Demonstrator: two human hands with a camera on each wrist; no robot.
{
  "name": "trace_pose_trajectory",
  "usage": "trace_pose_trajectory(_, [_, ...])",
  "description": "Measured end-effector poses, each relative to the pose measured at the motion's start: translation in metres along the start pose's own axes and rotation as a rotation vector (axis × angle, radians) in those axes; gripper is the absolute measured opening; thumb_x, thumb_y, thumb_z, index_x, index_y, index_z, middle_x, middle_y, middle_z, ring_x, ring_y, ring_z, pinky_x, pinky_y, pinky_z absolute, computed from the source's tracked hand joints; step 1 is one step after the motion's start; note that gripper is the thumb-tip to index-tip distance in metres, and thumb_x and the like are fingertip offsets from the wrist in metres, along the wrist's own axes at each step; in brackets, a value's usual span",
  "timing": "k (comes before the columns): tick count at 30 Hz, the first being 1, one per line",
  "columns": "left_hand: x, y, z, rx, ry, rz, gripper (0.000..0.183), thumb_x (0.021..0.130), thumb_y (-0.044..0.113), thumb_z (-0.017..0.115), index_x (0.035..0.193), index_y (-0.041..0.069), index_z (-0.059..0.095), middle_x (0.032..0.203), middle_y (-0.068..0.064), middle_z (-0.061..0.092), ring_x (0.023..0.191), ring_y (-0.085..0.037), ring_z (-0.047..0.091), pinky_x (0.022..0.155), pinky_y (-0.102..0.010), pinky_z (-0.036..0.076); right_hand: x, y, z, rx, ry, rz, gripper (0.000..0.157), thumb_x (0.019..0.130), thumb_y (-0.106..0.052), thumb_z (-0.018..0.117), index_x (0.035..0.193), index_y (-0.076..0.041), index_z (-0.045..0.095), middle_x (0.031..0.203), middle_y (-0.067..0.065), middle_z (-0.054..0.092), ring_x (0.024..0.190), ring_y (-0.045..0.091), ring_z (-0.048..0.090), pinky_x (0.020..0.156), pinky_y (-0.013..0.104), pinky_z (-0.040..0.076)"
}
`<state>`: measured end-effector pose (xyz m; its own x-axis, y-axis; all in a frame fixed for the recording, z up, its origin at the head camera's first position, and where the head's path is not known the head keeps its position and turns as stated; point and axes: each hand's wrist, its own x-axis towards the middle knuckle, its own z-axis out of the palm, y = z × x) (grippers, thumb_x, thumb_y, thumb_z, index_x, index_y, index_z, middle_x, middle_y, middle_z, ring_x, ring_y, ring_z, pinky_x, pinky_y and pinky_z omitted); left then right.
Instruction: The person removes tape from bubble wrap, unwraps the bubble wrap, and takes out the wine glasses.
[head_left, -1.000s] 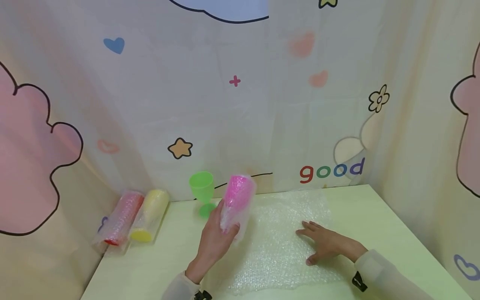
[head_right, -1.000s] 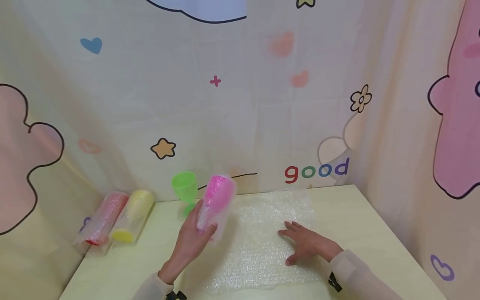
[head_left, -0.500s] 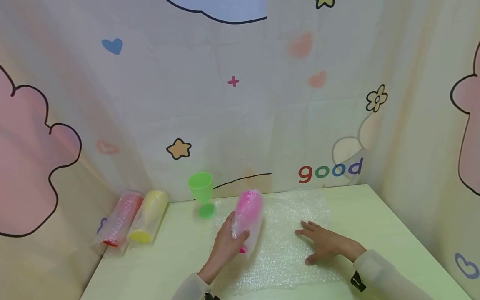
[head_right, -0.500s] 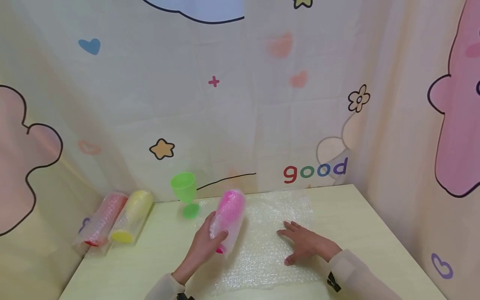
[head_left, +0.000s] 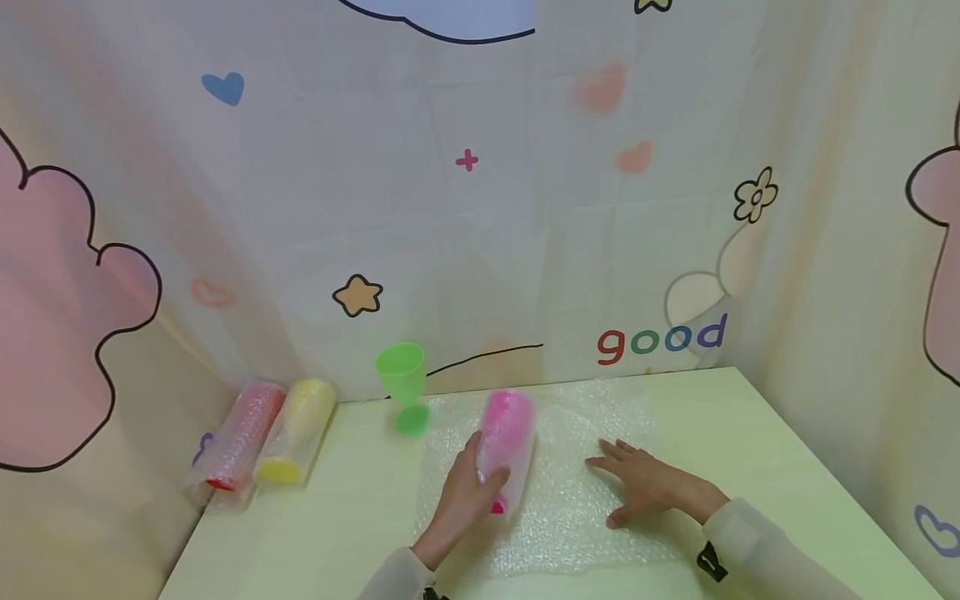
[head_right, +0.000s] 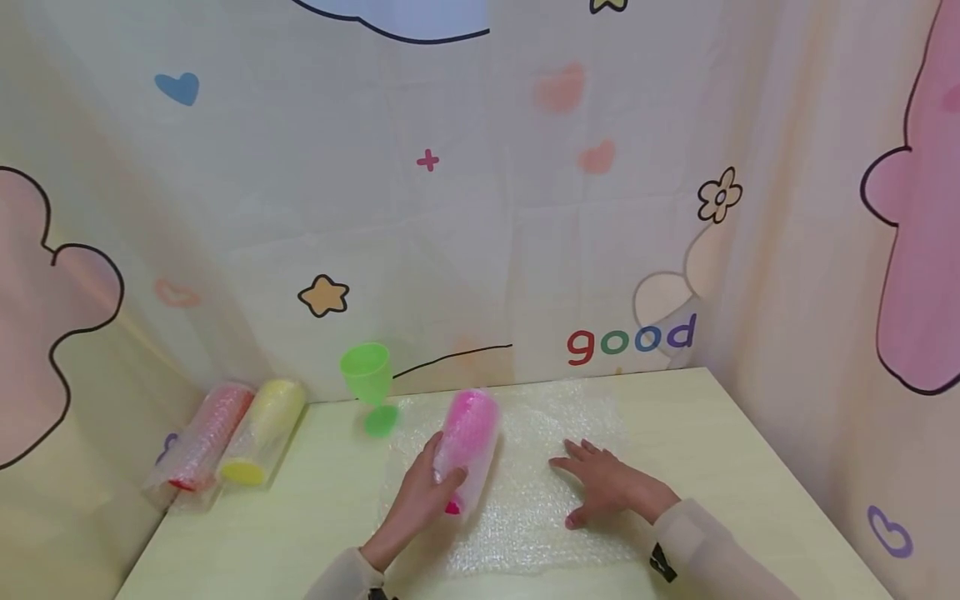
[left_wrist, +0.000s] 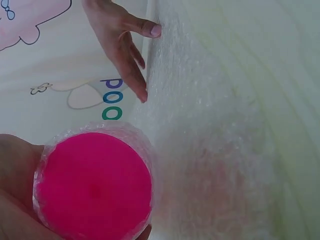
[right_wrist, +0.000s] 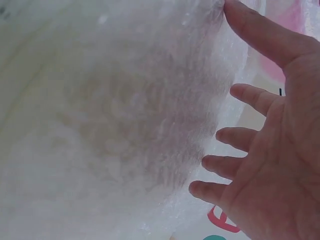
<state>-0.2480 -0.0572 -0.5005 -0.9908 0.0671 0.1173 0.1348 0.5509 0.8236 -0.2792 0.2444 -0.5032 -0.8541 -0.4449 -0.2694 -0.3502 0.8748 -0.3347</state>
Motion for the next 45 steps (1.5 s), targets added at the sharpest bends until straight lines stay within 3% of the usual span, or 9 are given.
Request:
trace_pose_trajectory(8, [-0.003, -0.002, 0.003, -0.005, -0.041, -0.033, 0.072, 0.086, 0.036, 0.060, 0.145, 0.008, 0.030, 0.146, -0.015, 0.039, 0.134, -0.036, 0.038, 0.107, -0.054, 0.034, -0.001, -0.011, -0.008, -0.025, 0.025, -0.082, 0.085, 0.066, -0.040, 0.081, 0.140, -0.023, 0.042, 0.154, 0.008, 0.028, 0.141, 0.035, 0.027, 0.110, 0.056, 0.028])
trace_pose_trajectory(16, [-0.002, -0.005, -0.008, -0.022, -0.108, 0.013, 0.060, 0.092, 0.030, 0.046, 0.147, 0.012, 0.029, 0.151, -0.012, 0.032, 0.140, -0.033, 0.029, 0.114, -0.052, 0.025, -0.001, -0.032, -0.017, -0.041, 0.092, -0.186, 0.078, 0.074, -0.038, 0.076, 0.141, -0.020, 0.040, 0.153, 0.010, 0.030, 0.138, 0.035, 0.033, 0.109, 0.054, 0.032])
trace_pose_trajectory(20, [-0.003, -0.006, -0.014, -0.048, -0.122, 0.022, 0.059, 0.092, 0.031, 0.046, 0.146, 0.014, 0.030, 0.151, -0.009, 0.033, 0.139, -0.033, 0.032, 0.112, -0.054, 0.026, 0.003, -0.055, -0.022, 0.064, 0.137, -0.210, 0.071, 0.080, -0.043, 0.069, 0.141, -0.023, 0.040, 0.149, 0.005, 0.038, 0.131, 0.031, 0.044, 0.104, 0.049, 0.041])
trace_pose_trajectory(26, [-0.002, -0.006, -0.016, -0.110, -0.181, 0.067, 0.055, 0.096, 0.035, 0.043, 0.146, 0.018, 0.031, 0.155, -0.005, 0.026, 0.141, -0.032, 0.028, 0.113, -0.054, 0.024, 0.013, -0.081, -0.017, 0.299, 0.154, -0.226, 0.069, 0.085, -0.041, 0.064, 0.142, -0.014, 0.036, 0.145, 0.011, 0.042, 0.117, 0.035, 0.057, 0.086, 0.041, 0.054])
trace_pose_trajectory(35, [-0.004, -0.006, -0.009, -0.142, -0.212, 0.081, 0.056, 0.095, 0.030, 0.046, 0.147, 0.021, 0.028, 0.156, -0.002, 0.022, 0.142, -0.031, 0.024, 0.113, -0.053, 0.024, 0.016, -0.089, -0.006, 0.370, 0.219, -0.220, 0.069, 0.087, -0.045, 0.059, 0.142, -0.010, 0.035, 0.145, 0.015, 0.042, 0.112, 0.032, 0.062, 0.085, 0.042, 0.054])
trace_pose_trajectory(41, [-0.013, 0.003, -0.004, -0.149, -0.212, 0.106, 0.061, 0.092, 0.029, 0.051, 0.147, 0.020, 0.028, 0.157, -0.004, 0.021, 0.139, -0.036, 0.031, 0.108, -0.054, 0.033, 0.013, -0.093, -0.006, 0.391, 0.218, -0.199, 0.069, 0.086, -0.043, 0.062, 0.141, -0.010, 0.037, 0.145, 0.015, 0.042, 0.115, 0.036, 0.058, 0.083, 0.042, 0.055])
trace_pose_trajectory(45, [-0.019, 0.011, 0.000, -0.125, -0.207, 0.115, 0.065, 0.089, 0.026, 0.055, 0.148, 0.022, 0.027, 0.157, -0.006, 0.019, 0.139, -0.036, 0.029, 0.108, -0.054, 0.033, 0.009, -0.094, -0.009, 0.385, 0.222, -0.202, 0.068, 0.087, -0.042, 0.061, 0.141, -0.008, 0.037, 0.144, 0.016, 0.043, 0.116, 0.036, 0.058, 0.082, 0.040, 0.056])
